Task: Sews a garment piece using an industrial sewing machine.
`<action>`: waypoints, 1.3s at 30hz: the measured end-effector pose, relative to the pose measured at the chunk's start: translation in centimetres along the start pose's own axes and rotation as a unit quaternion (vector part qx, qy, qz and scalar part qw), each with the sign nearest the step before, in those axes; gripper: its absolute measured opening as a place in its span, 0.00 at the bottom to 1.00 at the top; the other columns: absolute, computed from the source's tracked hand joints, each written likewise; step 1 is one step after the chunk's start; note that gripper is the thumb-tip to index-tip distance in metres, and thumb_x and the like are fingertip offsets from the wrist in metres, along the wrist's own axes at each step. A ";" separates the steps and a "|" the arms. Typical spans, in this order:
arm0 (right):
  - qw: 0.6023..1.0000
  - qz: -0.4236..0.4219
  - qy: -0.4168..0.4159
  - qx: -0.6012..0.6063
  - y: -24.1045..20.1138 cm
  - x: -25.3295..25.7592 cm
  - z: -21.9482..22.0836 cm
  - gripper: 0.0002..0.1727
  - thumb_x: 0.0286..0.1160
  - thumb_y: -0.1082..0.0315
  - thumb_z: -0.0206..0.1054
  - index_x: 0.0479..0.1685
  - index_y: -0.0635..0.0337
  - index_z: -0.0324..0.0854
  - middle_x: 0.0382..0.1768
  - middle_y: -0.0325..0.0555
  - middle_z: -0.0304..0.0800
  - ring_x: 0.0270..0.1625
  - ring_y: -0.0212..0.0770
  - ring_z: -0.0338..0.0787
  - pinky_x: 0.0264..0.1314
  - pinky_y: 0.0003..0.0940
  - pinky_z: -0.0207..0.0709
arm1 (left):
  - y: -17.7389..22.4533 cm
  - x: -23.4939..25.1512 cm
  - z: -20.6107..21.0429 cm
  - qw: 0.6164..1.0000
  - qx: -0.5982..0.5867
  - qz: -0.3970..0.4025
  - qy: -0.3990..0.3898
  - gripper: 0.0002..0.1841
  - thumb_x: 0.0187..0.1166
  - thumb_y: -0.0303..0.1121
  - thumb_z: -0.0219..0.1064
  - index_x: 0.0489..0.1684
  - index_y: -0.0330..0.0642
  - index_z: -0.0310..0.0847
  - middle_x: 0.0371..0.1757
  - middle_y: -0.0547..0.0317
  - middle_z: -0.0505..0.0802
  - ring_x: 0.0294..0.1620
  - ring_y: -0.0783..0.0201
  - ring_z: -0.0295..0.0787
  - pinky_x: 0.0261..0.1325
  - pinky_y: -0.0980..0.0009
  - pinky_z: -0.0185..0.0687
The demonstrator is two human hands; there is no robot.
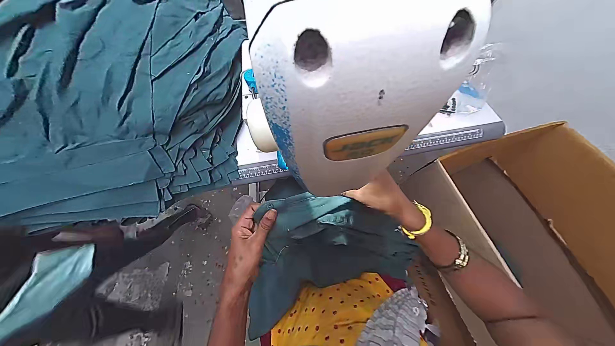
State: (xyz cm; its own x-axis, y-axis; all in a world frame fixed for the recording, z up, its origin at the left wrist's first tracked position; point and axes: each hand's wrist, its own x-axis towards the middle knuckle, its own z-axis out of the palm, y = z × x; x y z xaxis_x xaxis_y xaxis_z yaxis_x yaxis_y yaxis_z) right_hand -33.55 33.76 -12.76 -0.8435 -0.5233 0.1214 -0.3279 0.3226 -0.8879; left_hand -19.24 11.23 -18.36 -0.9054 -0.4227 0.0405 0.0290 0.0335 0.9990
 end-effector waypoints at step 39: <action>0.913 -0.171 0.206 -0.307 8.3 3.0 -6.4 0.08 0.76 0.70 0.70 0.43 0.70 0.87 0.43 0.64 0.89 0.50 0.63 0.91 0.53 0.57 0.83 | -0.2 0.9 1.2 1.000 0.006 -0.002 -0.009 0.03 0.81 0.28 0.63 0.39 0.45 0.73 0.29 0.71 0.87 0.27 0.78 0.85 0.32 0.82 0.83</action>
State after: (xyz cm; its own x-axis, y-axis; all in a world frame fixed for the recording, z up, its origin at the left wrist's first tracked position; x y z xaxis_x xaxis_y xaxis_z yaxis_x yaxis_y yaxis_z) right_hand -41.50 39.93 -16.95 -0.6936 -0.3768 0.6139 -0.6731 0.6426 -0.3660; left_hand -20.53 11.96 -18.53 -0.9126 -0.4073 0.0354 0.0197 0.0427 0.9989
